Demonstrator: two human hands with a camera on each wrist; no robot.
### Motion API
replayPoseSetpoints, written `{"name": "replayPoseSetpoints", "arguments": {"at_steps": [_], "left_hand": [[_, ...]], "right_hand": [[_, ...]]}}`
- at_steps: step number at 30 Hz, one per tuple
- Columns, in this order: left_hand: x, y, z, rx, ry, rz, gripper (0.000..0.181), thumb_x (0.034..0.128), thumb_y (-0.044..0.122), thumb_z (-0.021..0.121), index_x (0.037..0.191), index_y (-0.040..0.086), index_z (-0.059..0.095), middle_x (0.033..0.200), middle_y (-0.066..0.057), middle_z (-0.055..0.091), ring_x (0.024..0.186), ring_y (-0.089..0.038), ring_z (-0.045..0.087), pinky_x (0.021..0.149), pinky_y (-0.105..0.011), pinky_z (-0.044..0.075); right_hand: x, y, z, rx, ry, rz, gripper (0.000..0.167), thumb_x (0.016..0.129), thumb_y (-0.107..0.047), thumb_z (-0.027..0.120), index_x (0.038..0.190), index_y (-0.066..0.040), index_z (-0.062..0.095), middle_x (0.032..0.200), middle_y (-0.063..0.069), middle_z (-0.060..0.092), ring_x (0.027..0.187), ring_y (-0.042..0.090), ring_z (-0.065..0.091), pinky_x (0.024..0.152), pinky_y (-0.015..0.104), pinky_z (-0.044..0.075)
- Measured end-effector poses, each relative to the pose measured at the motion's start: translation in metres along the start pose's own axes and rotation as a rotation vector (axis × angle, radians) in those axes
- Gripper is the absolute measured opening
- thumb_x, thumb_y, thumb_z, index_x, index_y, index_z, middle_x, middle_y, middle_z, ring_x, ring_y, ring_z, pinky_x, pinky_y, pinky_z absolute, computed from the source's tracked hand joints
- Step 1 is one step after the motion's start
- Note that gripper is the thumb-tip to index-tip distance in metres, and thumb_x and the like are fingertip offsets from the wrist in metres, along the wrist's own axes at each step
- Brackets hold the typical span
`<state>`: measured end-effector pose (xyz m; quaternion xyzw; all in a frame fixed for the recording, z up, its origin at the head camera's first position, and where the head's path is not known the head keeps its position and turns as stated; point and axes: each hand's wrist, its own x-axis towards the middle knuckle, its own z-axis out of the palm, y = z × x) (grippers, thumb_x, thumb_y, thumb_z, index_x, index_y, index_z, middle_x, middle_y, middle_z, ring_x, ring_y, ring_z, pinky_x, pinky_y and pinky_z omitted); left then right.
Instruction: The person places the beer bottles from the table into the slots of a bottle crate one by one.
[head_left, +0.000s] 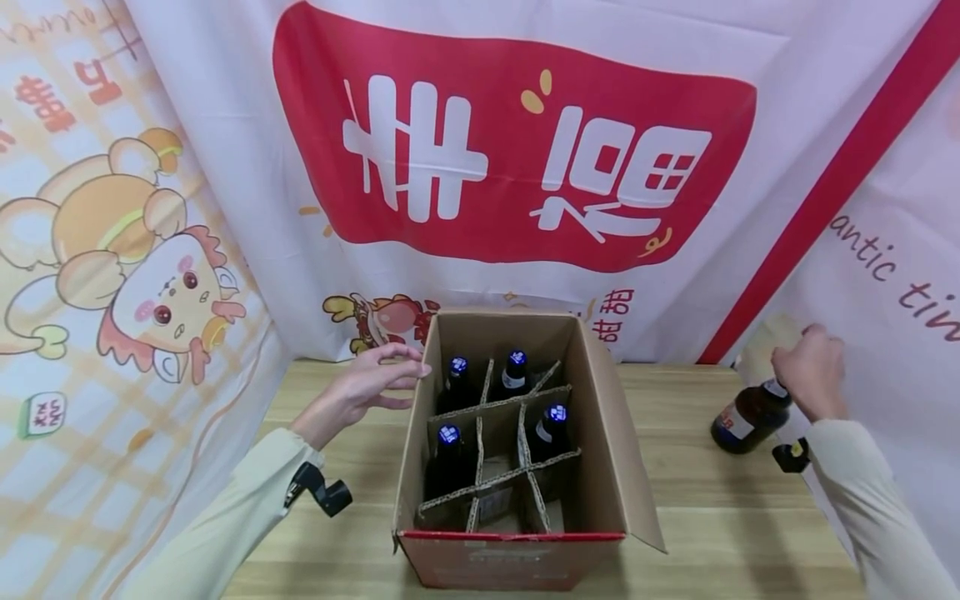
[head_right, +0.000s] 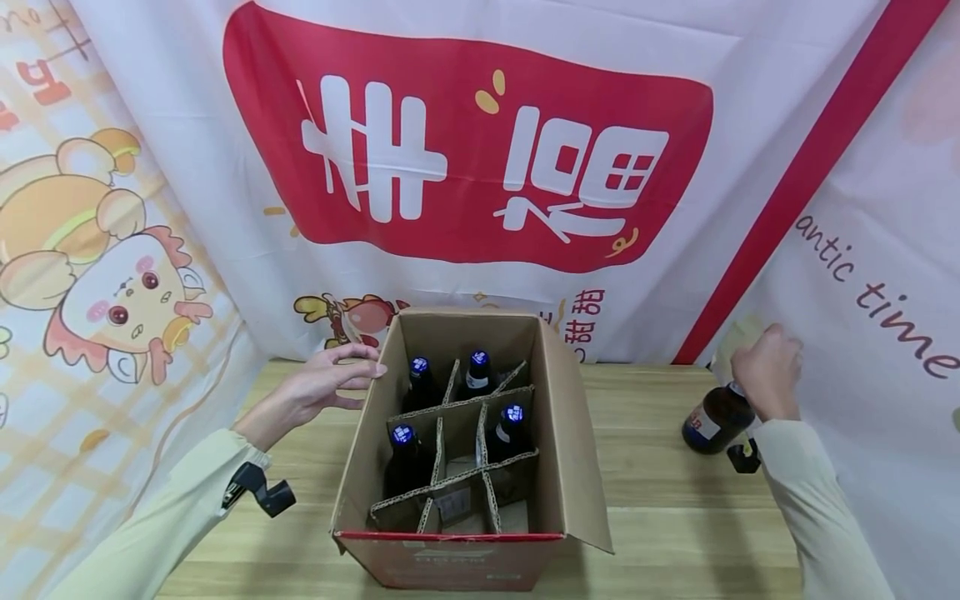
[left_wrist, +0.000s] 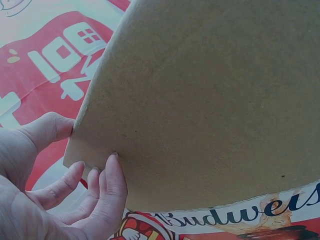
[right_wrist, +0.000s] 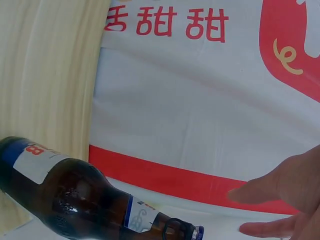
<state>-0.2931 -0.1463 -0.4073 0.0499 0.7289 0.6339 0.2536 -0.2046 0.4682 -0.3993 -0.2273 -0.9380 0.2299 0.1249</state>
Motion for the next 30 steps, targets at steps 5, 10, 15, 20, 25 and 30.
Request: {"name": "replayPoseSetpoints", "arguments": {"at_steps": [5, 10, 15, 20, 25, 30], "left_hand": [[-0.001, 0.001, 0.001, -0.005, 0.009, -0.005, 0.040, 0.0954, 0.024, 0.077, 0.127, 0.008, 0.059, 0.126, -0.012, 0.072, 0.108, -0.023, 0.071, 0.090, -0.044, 0.065], [-0.001, 0.001, 0.003, -0.004, -0.001, -0.006, 0.041, 0.0952, 0.024, 0.078, 0.128, 0.007, 0.059, 0.126, -0.012, 0.073, 0.110, -0.025, 0.070, 0.091, -0.045, 0.065], [-0.001, 0.001, 0.003, -0.002, 0.003, -0.003, 0.041, 0.0952, 0.024, 0.078, 0.128, 0.007, 0.059, 0.126, -0.012, 0.073, 0.109, -0.025, 0.071, 0.090, -0.046, 0.065], [0.000, 0.001, 0.003, -0.005, 0.005, -0.010, 0.041, 0.0954, 0.023, 0.077, 0.128, 0.006, 0.059, 0.128, -0.015, 0.072, 0.109, -0.025, 0.071, 0.089, -0.045, 0.065], [0.001, 0.000, 0.004, -0.004, 0.002, -0.009, 0.039, 0.0952, 0.023, 0.077, 0.126, 0.007, 0.060, 0.133, -0.018, 0.070, 0.109, -0.025, 0.071, 0.090, -0.045, 0.065], [-0.001, 0.001, 0.002, 0.010, 0.015, -0.006, 0.040, 0.0951, 0.024, 0.077, 0.127, 0.007, 0.060, 0.126, -0.013, 0.073, 0.107, -0.023, 0.071, 0.090, -0.046, 0.065]], "right_hand": [[0.001, 0.016, 0.013, -0.023, -0.020, -0.014, 0.016, 0.082, -0.003, 0.058, 0.083, 0.010, 0.049, 0.073, 0.021, 0.051, 0.065, 0.035, 0.053, 0.050, 0.037, 0.047], [-0.005, 0.041, 0.035, 0.043, 0.081, 0.005, 0.044, 0.086, -0.001, 0.054, 0.119, 0.024, 0.038, 0.085, 0.031, 0.050, 0.075, 0.049, 0.053, 0.055, 0.052, 0.049], [-0.010, 0.052, 0.055, 0.170, 0.267, 0.069, 0.055, 0.098, -0.013, 0.056, 0.138, 0.020, 0.038, 0.113, 0.045, 0.054, 0.105, 0.061, 0.052, 0.088, 0.067, 0.046], [-0.014, 0.057, 0.061, 0.197, 0.314, 0.066, 0.043, 0.098, -0.022, 0.062, 0.121, 0.014, 0.060, 0.110, 0.036, 0.064, 0.101, 0.051, 0.058, 0.085, 0.052, 0.046], [-0.010, 0.061, 0.032, 0.121, 0.019, -0.041, 0.056, 0.100, -0.034, 0.066, 0.123, 0.016, 0.057, 0.110, 0.036, 0.063, 0.081, 0.020, 0.056, 0.061, 0.020, 0.042], [-0.002, 0.073, 0.015, 0.207, -0.306, -0.128, 0.064, 0.106, -0.037, 0.062, 0.150, 0.004, 0.040, 0.127, 0.024, 0.063, 0.093, -0.009, 0.049, 0.078, 0.026, 0.049]]}}
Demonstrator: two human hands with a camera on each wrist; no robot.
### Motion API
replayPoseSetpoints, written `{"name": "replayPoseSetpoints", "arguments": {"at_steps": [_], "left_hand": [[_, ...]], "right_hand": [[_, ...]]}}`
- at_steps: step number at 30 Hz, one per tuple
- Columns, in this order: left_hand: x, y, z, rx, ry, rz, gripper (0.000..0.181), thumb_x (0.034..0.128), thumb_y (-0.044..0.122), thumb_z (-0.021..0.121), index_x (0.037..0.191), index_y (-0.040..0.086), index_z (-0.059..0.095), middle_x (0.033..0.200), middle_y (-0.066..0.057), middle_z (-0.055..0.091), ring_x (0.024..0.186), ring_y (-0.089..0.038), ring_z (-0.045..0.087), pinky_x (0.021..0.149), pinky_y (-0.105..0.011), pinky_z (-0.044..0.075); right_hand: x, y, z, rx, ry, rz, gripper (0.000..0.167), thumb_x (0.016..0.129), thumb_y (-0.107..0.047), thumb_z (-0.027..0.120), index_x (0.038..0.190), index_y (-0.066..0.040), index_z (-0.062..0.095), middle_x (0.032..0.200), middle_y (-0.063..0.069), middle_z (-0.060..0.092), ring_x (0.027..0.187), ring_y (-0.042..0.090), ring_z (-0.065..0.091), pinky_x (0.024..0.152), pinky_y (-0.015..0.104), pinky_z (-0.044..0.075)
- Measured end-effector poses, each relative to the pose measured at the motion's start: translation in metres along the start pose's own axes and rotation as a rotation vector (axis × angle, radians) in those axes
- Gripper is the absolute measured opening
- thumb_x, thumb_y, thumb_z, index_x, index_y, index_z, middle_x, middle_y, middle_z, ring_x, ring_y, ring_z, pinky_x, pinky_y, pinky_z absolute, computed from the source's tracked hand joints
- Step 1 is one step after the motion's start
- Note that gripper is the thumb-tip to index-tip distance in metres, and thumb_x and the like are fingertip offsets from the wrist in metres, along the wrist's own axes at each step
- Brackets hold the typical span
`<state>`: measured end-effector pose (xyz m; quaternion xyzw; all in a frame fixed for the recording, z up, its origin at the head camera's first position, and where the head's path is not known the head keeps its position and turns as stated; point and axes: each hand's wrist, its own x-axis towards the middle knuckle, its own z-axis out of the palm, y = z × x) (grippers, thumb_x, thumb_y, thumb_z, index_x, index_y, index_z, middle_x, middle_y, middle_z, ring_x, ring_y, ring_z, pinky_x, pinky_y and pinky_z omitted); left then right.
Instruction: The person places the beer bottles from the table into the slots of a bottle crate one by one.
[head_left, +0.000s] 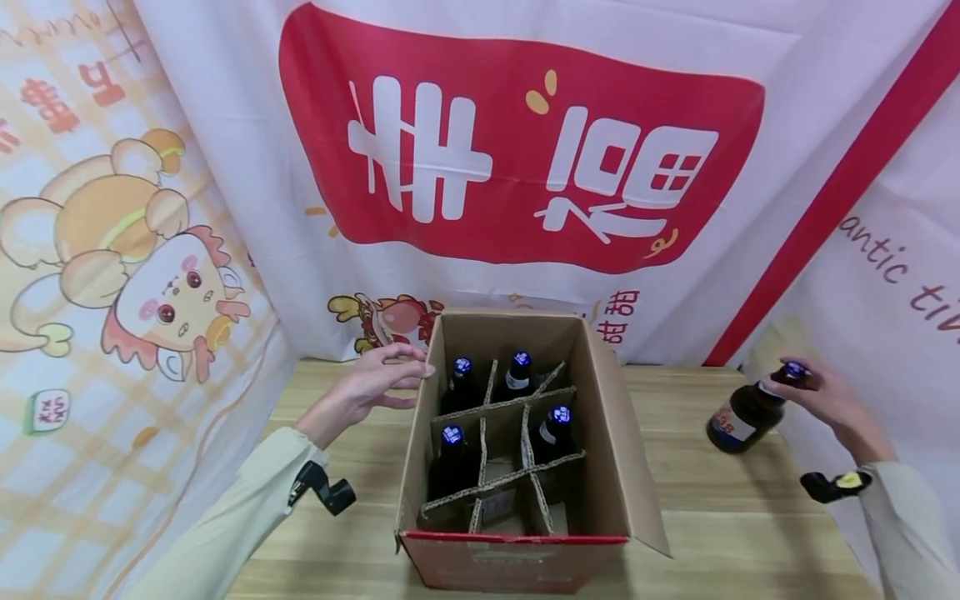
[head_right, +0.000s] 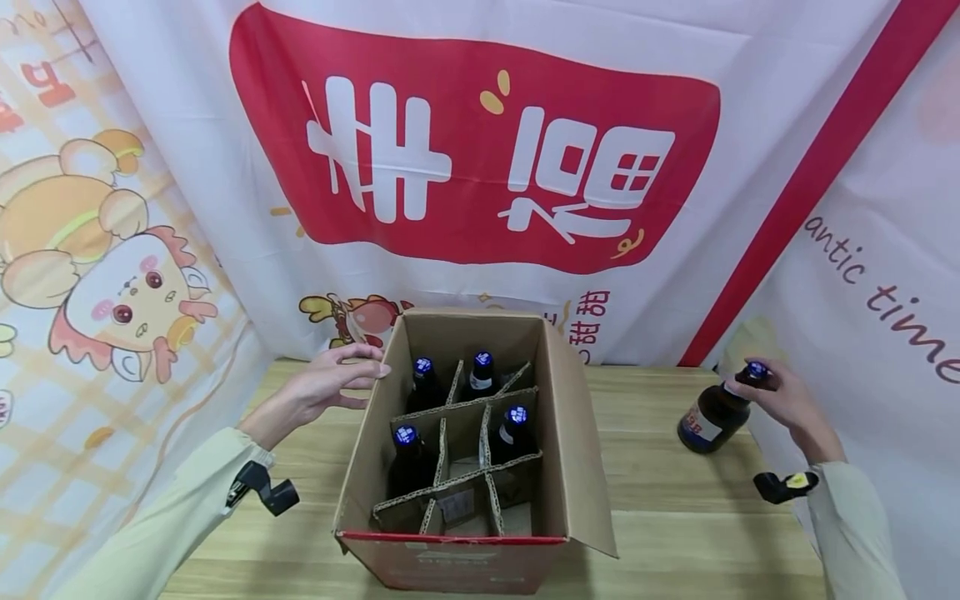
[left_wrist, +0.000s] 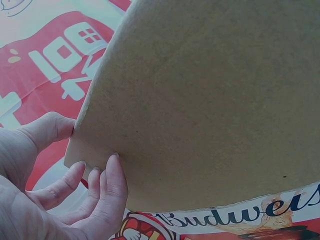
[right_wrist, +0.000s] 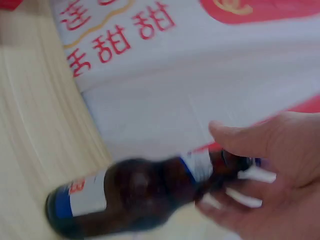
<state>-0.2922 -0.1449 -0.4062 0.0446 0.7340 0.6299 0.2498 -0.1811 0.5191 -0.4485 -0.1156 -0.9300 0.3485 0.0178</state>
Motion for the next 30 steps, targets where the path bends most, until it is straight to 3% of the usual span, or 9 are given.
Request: {"name": "replayPoseSetpoints", "arguments": {"at_steps": [3, 6, 10, 13, 16, 19, 24, 30], "left_hand": [[-0.001, 0.001, -0.001, 0.006, 0.004, 0.001, 0.041, 0.0952, 0.024, 0.077, 0.127, 0.007, 0.059, 0.123, -0.010, 0.074, 0.107, -0.024, 0.071, 0.089, -0.046, 0.065], [-0.001, 0.001, -0.002, 0.001, -0.003, 0.003, 0.041, 0.0952, 0.024, 0.077, 0.127, 0.007, 0.059, 0.123, -0.010, 0.074, 0.110, -0.026, 0.070, 0.089, -0.044, 0.065], [-0.001, 0.000, -0.002, -0.003, -0.005, 0.004, 0.041, 0.0949, 0.024, 0.077, 0.127, 0.007, 0.059, 0.125, -0.011, 0.073, 0.113, -0.028, 0.069, 0.089, -0.044, 0.065], [0.000, 0.000, -0.001, -0.001, 0.001, -0.005, 0.040, 0.0950, 0.024, 0.077, 0.127, 0.008, 0.059, 0.126, -0.011, 0.073, 0.114, -0.029, 0.068, 0.089, -0.045, 0.065], [0.003, 0.000, 0.002, -0.003, 0.001, -0.003, 0.040, 0.0943, 0.024, 0.078, 0.127, 0.008, 0.060, 0.127, -0.013, 0.072, 0.116, -0.031, 0.068, 0.089, -0.045, 0.065], [0.007, 0.002, 0.008, -0.019, -0.008, 0.001, 0.041, 0.0930, 0.024, 0.080, 0.125, 0.009, 0.061, 0.128, -0.014, 0.072, 0.115, -0.032, 0.068, 0.089, -0.045, 0.065], [0.008, 0.001, 0.010, -0.024, -0.005, -0.010, 0.040, 0.0929, 0.024, 0.080, 0.125, 0.009, 0.061, 0.127, -0.013, 0.073, 0.111, -0.028, 0.070, 0.091, -0.048, 0.064], [0.005, -0.002, 0.000, -0.020, 0.010, 0.000, 0.040, 0.0941, 0.024, 0.078, 0.126, 0.009, 0.060, 0.126, -0.011, 0.074, 0.114, -0.031, 0.069, 0.091, -0.048, 0.064]], "right_hand": [[0.002, 0.013, 0.003, 0.065, 0.008, -0.054, 0.046, 0.105, -0.033, 0.065, 0.145, -0.014, 0.051, 0.111, -0.012, 0.069, 0.091, -0.018, 0.051, 0.080, 0.022, 0.048], [0.003, 0.024, 0.013, 0.108, 0.151, -0.085, 0.033, 0.101, -0.033, 0.071, 0.131, -0.022, 0.064, 0.095, -0.033, 0.065, 0.087, -0.018, 0.056, 0.070, 0.009, 0.043], [0.005, 0.029, 0.033, 0.221, 0.333, -0.090, 0.027, 0.096, -0.027, 0.078, 0.119, -0.014, 0.069, 0.089, -0.034, 0.067, 0.084, -0.016, 0.059, 0.070, 0.003, 0.044], [0.009, 0.028, 0.052, 0.339, 0.448, -0.074, 0.027, 0.094, -0.019, 0.080, 0.117, -0.010, 0.070, 0.088, -0.032, 0.067, 0.083, -0.014, 0.062, 0.071, 0.002, 0.047], [0.013, 0.024, 0.067, 0.382, 0.578, -0.054, 0.028, 0.093, -0.016, 0.080, 0.119, -0.007, 0.071, 0.086, -0.030, 0.066, 0.081, -0.012, 0.062, 0.072, 0.001, 0.048], [0.015, 0.019, 0.072, 0.352, 0.689, -0.052, 0.030, 0.093, -0.017, 0.080, 0.118, -0.004, 0.072, 0.083, -0.033, 0.063, 0.078, -0.013, 0.060, 0.071, 0.000, 0.046], [0.015, 0.005, 0.078, 0.347, 0.725, -0.084, 0.034, 0.093, -0.013, 0.079, 0.119, 0.007, 0.069, 0.078, -0.038, 0.060, 0.075, -0.019, 0.058, 0.068, -0.002, 0.045], [0.020, -0.023, 0.088, 0.315, 0.700, -0.090, 0.035, 0.092, -0.017, 0.080, 0.115, 0.007, 0.070, 0.070, -0.035, 0.058, 0.066, -0.016, 0.056, 0.062, 0.001, 0.044]]}}
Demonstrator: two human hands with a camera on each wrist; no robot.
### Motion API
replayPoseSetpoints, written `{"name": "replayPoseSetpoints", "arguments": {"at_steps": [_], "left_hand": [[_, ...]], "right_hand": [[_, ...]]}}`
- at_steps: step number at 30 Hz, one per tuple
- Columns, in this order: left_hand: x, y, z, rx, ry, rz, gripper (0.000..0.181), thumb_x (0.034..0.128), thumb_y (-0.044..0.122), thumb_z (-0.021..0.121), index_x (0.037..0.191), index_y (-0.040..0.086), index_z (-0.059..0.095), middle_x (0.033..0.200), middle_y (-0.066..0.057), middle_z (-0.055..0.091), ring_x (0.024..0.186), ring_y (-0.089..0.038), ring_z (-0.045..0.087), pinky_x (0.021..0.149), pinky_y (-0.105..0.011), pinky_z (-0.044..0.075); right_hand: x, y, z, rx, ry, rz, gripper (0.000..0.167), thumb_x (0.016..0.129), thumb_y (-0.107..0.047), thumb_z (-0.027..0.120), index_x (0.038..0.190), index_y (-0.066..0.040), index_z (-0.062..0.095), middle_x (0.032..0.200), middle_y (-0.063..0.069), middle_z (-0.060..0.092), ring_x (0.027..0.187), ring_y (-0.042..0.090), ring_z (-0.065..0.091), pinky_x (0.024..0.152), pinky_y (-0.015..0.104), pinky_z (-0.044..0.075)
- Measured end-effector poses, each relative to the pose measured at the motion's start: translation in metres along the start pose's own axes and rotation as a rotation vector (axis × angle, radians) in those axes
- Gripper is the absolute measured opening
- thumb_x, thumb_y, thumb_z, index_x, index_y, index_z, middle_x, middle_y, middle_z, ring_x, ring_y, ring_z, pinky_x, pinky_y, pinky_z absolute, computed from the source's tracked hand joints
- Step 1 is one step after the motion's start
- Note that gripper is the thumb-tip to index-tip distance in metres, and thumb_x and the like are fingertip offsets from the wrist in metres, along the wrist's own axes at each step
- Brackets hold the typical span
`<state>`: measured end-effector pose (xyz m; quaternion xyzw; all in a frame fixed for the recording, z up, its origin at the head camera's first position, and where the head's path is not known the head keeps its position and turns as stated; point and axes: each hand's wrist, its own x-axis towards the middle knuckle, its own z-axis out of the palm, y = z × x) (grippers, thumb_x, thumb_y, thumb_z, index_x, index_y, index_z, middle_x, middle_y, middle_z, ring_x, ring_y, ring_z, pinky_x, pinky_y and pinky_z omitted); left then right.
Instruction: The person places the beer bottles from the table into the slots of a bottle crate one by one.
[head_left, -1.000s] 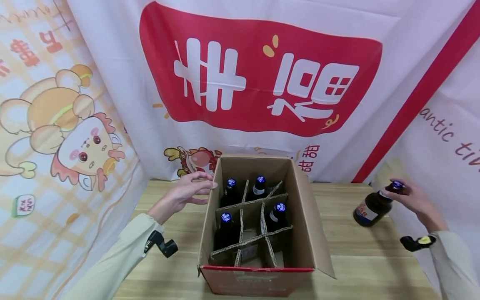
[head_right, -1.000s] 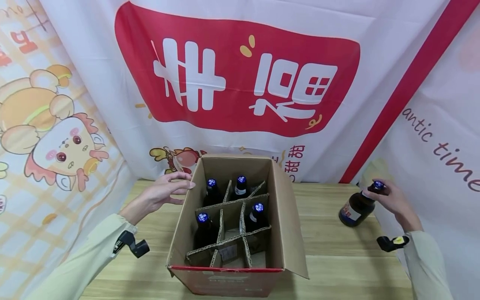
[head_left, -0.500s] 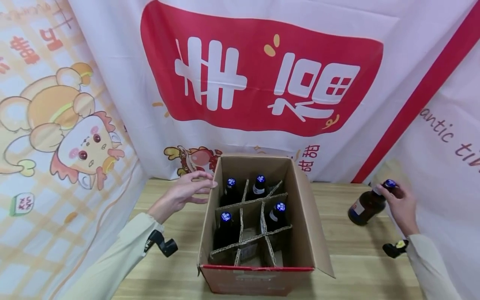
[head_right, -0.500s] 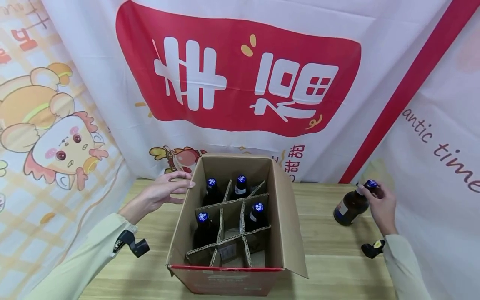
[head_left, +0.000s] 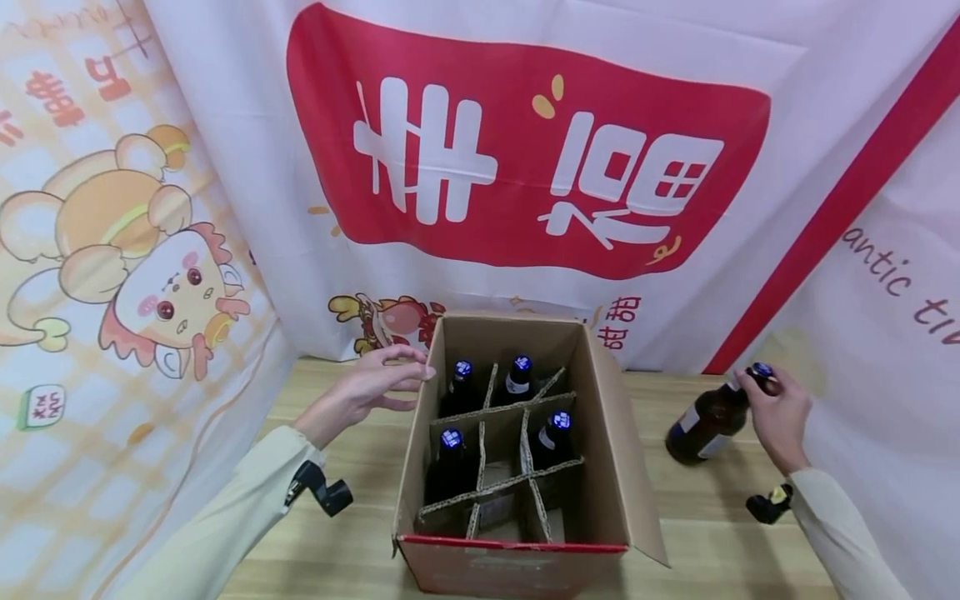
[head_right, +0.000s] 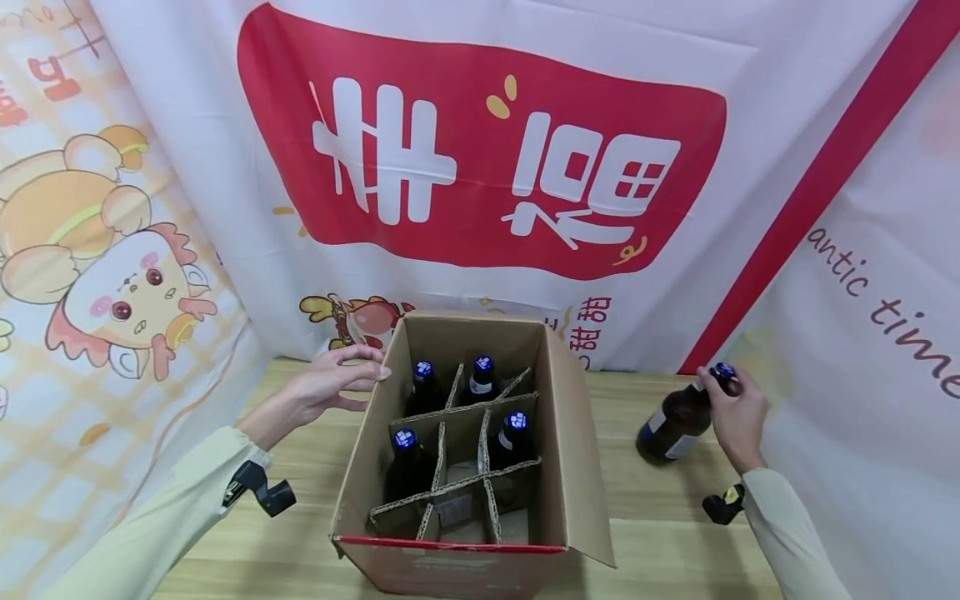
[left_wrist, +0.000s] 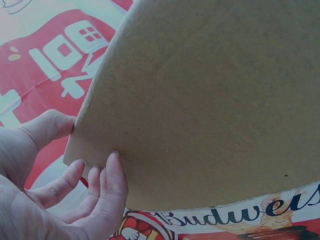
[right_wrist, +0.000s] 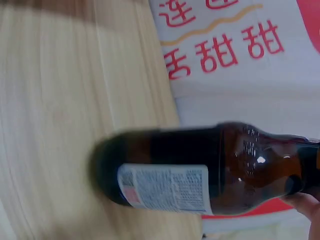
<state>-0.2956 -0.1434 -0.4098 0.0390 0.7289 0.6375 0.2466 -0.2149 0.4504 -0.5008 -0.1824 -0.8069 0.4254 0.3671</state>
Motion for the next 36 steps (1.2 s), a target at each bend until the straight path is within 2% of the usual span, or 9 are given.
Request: {"name": "replayPoseSetpoints", "arguments": {"at_steps": [6, 10, 13, 18, 21, 24, 28, 32, 36], "left_hand": [[-0.003, 0.001, -0.003, 0.002, -0.015, 0.007, 0.042, 0.0948, 0.024, 0.078, 0.129, 0.007, 0.059, 0.121, -0.008, 0.075, 0.110, -0.027, 0.070, 0.091, -0.046, 0.064], [-0.004, 0.002, -0.004, 0.002, -0.019, 0.011, 0.042, 0.0950, 0.023, 0.077, 0.129, 0.006, 0.058, 0.119, -0.007, 0.075, 0.108, -0.025, 0.071, 0.091, -0.046, 0.064], [-0.004, 0.002, -0.004, 0.000, -0.014, 0.015, 0.041, 0.0951, 0.023, 0.077, 0.128, 0.006, 0.059, 0.118, -0.007, 0.076, 0.109, -0.026, 0.071, 0.090, -0.045, 0.065], [-0.004, 0.001, -0.004, 0.000, -0.014, 0.012, 0.042, 0.0954, 0.023, 0.077, 0.128, 0.007, 0.059, 0.117, -0.006, 0.076, 0.108, -0.024, 0.071, 0.089, -0.044, 0.065], [-0.003, 0.001, -0.003, -0.001, -0.015, 0.011, 0.042, 0.0953, 0.024, 0.077, 0.128, 0.007, 0.059, 0.116, -0.005, 0.076, 0.108, -0.025, 0.071, 0.089, -0.045, 0.065], [-0.003, 0.001, -0.002, -0.007, -0.013, 0.008, 0.040, 0.0950, 0.023, 0.078, 0.127, 0.007, 0.059, 0.117, -0.006, 0.076, 0.109, -0.026, 0.070, 0.089, -0.044, 0.065], [-0.005, 0.002, -0.002, -0.011, -0.010, 0.002, 0.039, 0.0948, 0.023, 0.078, 0.126, 0.008, 0.060, 0.120, -0.007, 0.075, 0.111, -0.028, 0.069, 0.090, -0.044, 0.064], [-0.006, 0.002, -0.001, -0.012, -0.009, -0.003, 0.040, 0.0944, 0.023, 0.078, 0.126, 0.008, 0.060, 0.120, -0.007, 0.075, 0.112, -0.029, 0.069, 0.090, -0.043, 0.065], [-0.006, 0.002, -0.001, -0.006, -0.011, -0.002, 0.040, 0.0942, 0.024, 0.079, 0.126, 0.008, 0.060, 0.119, -0.007, 0.075, 0.111, -0.028, 0.069, 0.090, -0.043, 0.065]], "right_hand": [[0.004, -0.038, 0.004, -0.035, -0.028, 0.054, 0.030, 0.092, -0.029, 0.081, 0.107, -0.008, 0.065, 0.063, -0.020, 0.048, 0.060, -0.005, 0.044, 0.057, 0.009, 0.037], [0.006, -0.065, 0.004, 0.000, -0.036, 0.082, 0.027, 0.091, -0.030, 0.083, 0.095, -0.018, 0.059, 0.057, -0.017, 0.045, 0.055, -0.001, 0.039, 0.051, 0.015, 0.032], [0.007, -0.084, 0.004, 0.069, -0.040, 0.054, 0.023, 0.090, -0.025, 0.084, 0.093, -0.010, 0.066, 0.058, -0.021, 0.053, 0.054, -0.004, 0.042, 0.048, 0.015, 0.032], [0.005, -0.117, 0.000, 0.128, -0.067, -0.041, 0.027, 0.089, -0.012, 0.084, 0.108, 0.006, 0.075, 0.074, -0.027, 0.069, 0.065, -0.011, 0.060, 0.056, 0.005, 0.044], [0.005, -0.133, -0.006, 0.126, -0.077, -0.041, 0.027, 0.089, -0.012, 0.084, 0.109, 0.004, 0.076, 0.078, -0.027, 0.070, 0.070, -0.010, 0.063, 0.061, 0.005, 0.048], [0.006, -0.148, -0.012, 0.167, -0.090, 0.016, 0.026, 0.089, -0.013, 0.084, 0.111, -0.002, 0.076, 0.080, -0.026, 0.072, 0.075, -0.009, 0.066, 0.066, 0.004, 0.049], [0.007, -0.165, -0.018, 0.318, -0.123, 0.107, 0.029, 0.086, -0.007, 0.085, 0.111, -0.010, 0.073, 0.082, -0.019, 0.076, 0.077, -0.006, 0.069, 0.071, 0.005, 0.054], [0.004, -0.180, -0.024, 0.423, -0.176, 0.136, 0.030, 0.085, -0.005, 0.087, 0.108, -0.013, 0.070, 0.084, -0.016, 0.078, 0.074, -0.004, 0.071, 0.071, 0.007, 0.057], [0.001, -0.197, -0.029, 0.286, -0.214, 0.069, 0.030, 0.089, -0.015, 0.085, 0.115, -0.015, 0.069, 0.089, -0.022, 0.075, 0.078, -0.004, 0.070, 0.076, 0.007, 0.056]]}}
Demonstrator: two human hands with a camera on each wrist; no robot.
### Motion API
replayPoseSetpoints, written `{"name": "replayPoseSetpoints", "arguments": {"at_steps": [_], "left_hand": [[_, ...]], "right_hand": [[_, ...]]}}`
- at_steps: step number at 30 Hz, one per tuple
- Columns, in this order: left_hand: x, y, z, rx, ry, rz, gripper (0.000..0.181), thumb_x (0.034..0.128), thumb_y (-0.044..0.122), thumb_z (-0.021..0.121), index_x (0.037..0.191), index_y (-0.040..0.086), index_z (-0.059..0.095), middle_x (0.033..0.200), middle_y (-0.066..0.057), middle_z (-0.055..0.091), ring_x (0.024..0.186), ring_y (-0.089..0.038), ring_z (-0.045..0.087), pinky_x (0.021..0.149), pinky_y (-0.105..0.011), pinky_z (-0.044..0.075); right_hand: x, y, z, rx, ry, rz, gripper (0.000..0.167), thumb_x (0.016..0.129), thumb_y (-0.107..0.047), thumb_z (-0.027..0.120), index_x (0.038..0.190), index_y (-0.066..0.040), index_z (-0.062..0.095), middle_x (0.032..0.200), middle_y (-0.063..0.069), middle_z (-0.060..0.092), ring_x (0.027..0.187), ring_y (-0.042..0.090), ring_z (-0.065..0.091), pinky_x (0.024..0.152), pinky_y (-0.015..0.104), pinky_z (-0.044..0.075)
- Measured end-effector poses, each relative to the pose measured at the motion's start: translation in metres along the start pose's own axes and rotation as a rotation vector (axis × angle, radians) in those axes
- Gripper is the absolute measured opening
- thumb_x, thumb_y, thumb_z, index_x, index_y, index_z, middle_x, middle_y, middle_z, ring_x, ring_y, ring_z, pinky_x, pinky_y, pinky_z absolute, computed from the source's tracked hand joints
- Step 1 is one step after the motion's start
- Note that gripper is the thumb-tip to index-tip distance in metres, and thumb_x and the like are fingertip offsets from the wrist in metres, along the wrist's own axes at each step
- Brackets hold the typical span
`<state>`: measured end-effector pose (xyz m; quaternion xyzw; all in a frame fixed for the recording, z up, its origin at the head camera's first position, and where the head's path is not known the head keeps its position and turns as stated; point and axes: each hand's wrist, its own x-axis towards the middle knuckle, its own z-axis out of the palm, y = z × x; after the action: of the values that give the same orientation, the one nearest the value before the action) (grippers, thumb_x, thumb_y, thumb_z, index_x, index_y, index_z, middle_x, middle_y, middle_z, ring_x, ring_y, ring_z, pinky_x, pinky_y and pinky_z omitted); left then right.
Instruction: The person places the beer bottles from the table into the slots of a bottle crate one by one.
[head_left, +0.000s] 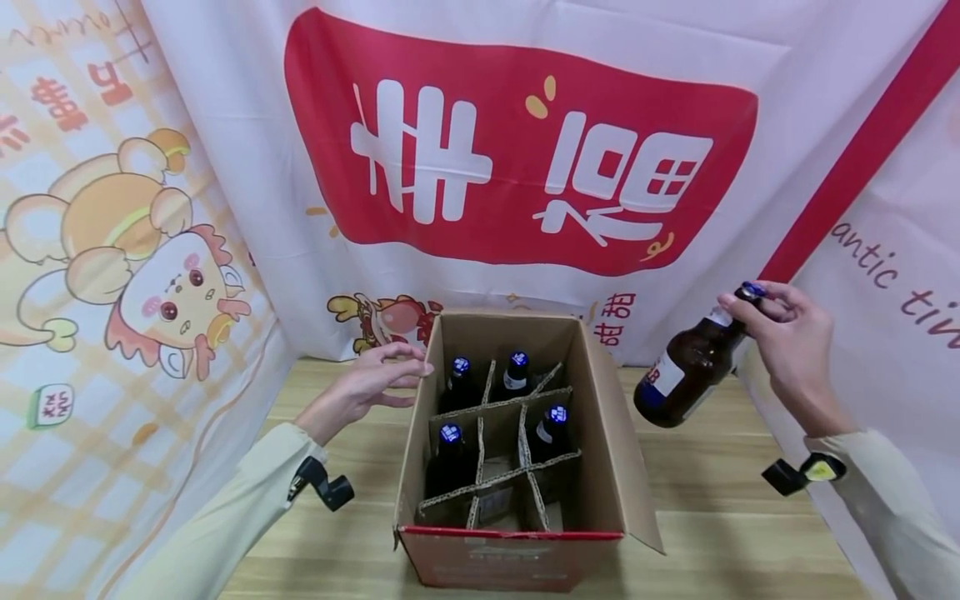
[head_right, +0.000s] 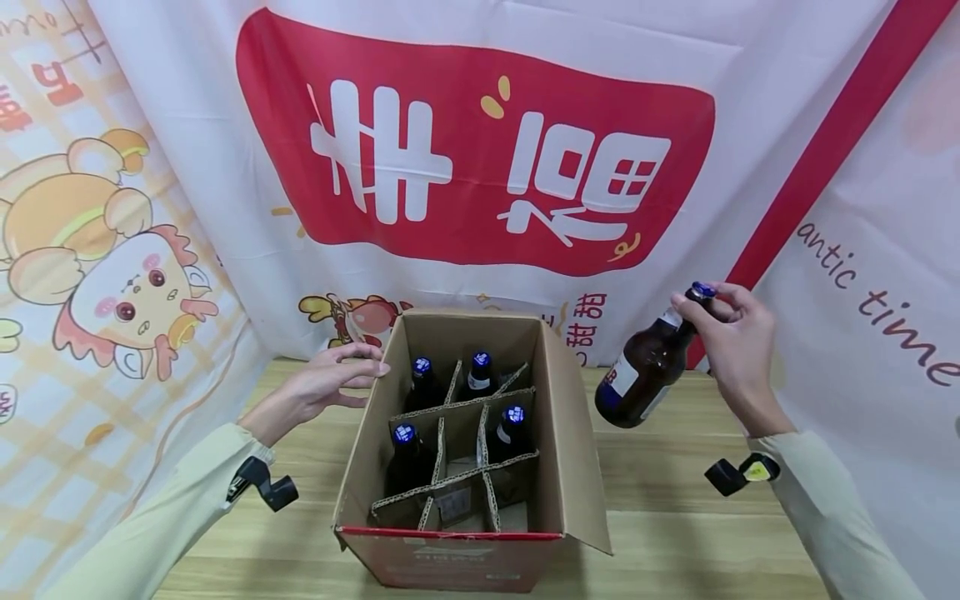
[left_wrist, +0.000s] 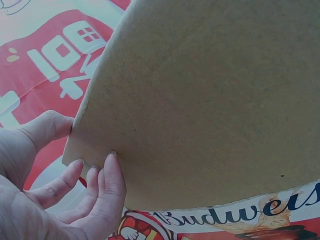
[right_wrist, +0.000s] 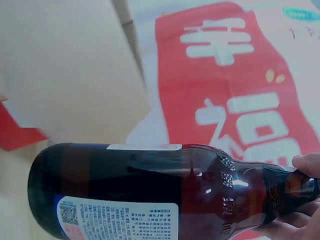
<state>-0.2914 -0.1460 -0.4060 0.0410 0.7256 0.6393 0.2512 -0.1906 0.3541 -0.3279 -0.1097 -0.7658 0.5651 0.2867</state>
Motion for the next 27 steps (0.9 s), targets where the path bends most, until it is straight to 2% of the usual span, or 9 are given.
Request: {"name": "replayPoseSetpoints", "arguments": {"at_steps": [3, 6, 11, 16, 18, 22, 24, 27], "left_hand": [[0.001, -0.001, -0.001, -0.001, 0.003, -0.003, 0.041, 0.0940, 0.023, 0.079, 0.127, 0.007, 0.060, 0.119, -0.007, 0.075, 0.109, -0.027, 0.070, 0.089, -0.043, 0.065], [0.001, -0.001, 0.000, 0.002, 0.001, -0.006, 0.042, 0.0939, 0.024, 0.079, 0.127, 0.007, 0.060, 0.120, -0.008, 0.075, 0.107, -0.025, 0.070, 0.090, -0.044, 0.065], [0.000, -0.002, 0.000, 0.005, -0.006, -0.004, 0.041, 0.0941, 0.024, 0.079, 0.127, 0.008, 0.060, 0.122, -0.008, 0.074, 0.107, -0.024, 0.071, 0.091, -0.045, 0.064], [-0.001, -0.002, -0.002, 0.000, -0.006, 0.002, 0.039, 0.0945, 0.023, 0.078, 0.125, 0.008, 0.060, 0.121, -0.008, 0.074, 0.110, -0.027, 0.070, 0.091, -0.046, 0.064], [-0.001, -0.001, -0.002, 0.001, -0.006, 0.000, 0.039, 0.0942, 0.024, 0.078, 0.125, 0.008, 0.060, 0.121, -0.008, 0.074, 0.110, -0.027, 0.070, 0.091, -0.045, 0.064], [-0.001, 0.000, -0.001, -0.001, -0.004, -0.005, 0.039, 0.0936, 0.024, 0.079, 0.125, 0.009, 0.061, 0.122, -0.008, 0.074, 0.109, -0.026, 0.070, 0.090, -0.045, 0.064], [-0.001, 0.000, -0.001, -0.001, -0.001, -0.005, 0.039, 0.0934, 0.024, 0.079, 0.125, 0.009, 0.061, 0.122, -0.008, 0.073, 0.108, -0.026, 0.070, 0.090, -0.044, 0.065], [-0.001, 0.000, 0.000, -0.005, 0.008, -0.010, 0.038, 0.0931, 0.023, 0.079, 0.125, 0.010, 0.061, 0.122, -0.008, 0.073, 0.109, -0.026, 0.070, 0.089, -0.044, 0.065]], "right_hand": [[-0.001, -0.013, 0.002, -0.120, -0.012, -0.052, 0.033, 0.093, -0.021, 0.082, 0.122, -0.015, 0.068, 0.093, -0.025, 0.073, 0.082, -0.004, 0.069, 0.081, 0.005, 0.054], [-0.004, -0.026, 0.005, -0.159, 0.005, -0.109, 0.037, 0.094, -0.022, 0.079, 0.128, -0.012, 0.068, 0.098, -0.023, 0.073, 0.087, -0.001, 0.069, 0.085, 0.005, 0.053], [-0.008, -0.050, 0.012, -0.097, 0.076, -0.210, 0.036, 0.094, -0.017, 0.079, 0.129, -0.010, 0.072, 0.106, -0.008, 0.076, 0.094, 0.007, 0.071, 0.086, 0.008, 0.055], [-0.013, -0.074, 0.024, 0.049, 0.076, -0.321, 0.034, 0.091, -0.011, 0.081, 0.124, -0.004, 0.074, 0.109, 0.004, 0.078, 0.097, 0.012, 0.074, 0.088, 0.012, 0.058], [-0.016, -0.082, 0.028, 0.071, 0.076, -0.348, 0.035, 0.091, -0.010, 0.082, 0.124, -0.003, 0.074, 0.109, 0.005, 0.079, 0.097, 0.012, 0.075, 0.088, 0.013, 0.058], [-0.024, -0.098, 0.036, 0.070, 0.027, -0.330, 0.038, 0.092, -0.013, 0.081, 0.129, -0.008, 0.072, 0.113, 0.004, 0.078, 0.100, 0.014, 0.073, 0.088, 0.012, 0.058], [-0.027, -0.105, 0.040, 0.105, -0.035, -0.303, 0.040, 0.093, -0.014, 0.080, 0.132, -0.008, 0.071, 0.116, 0.005, 0.077, 0.103, 0.016, 0.072, 0.088, 0.012, 0.058], [-0.033, -0.114, 0.048, 0.086, -0.123, -0.265, 0.042, 0.095, -0.016, 0.078, 0.136, -0.011, 0.069, 0.118, 0.004, 0.076, 0.103, 0.018, 0.070, 0.087, 0.012, 0.058]]}}
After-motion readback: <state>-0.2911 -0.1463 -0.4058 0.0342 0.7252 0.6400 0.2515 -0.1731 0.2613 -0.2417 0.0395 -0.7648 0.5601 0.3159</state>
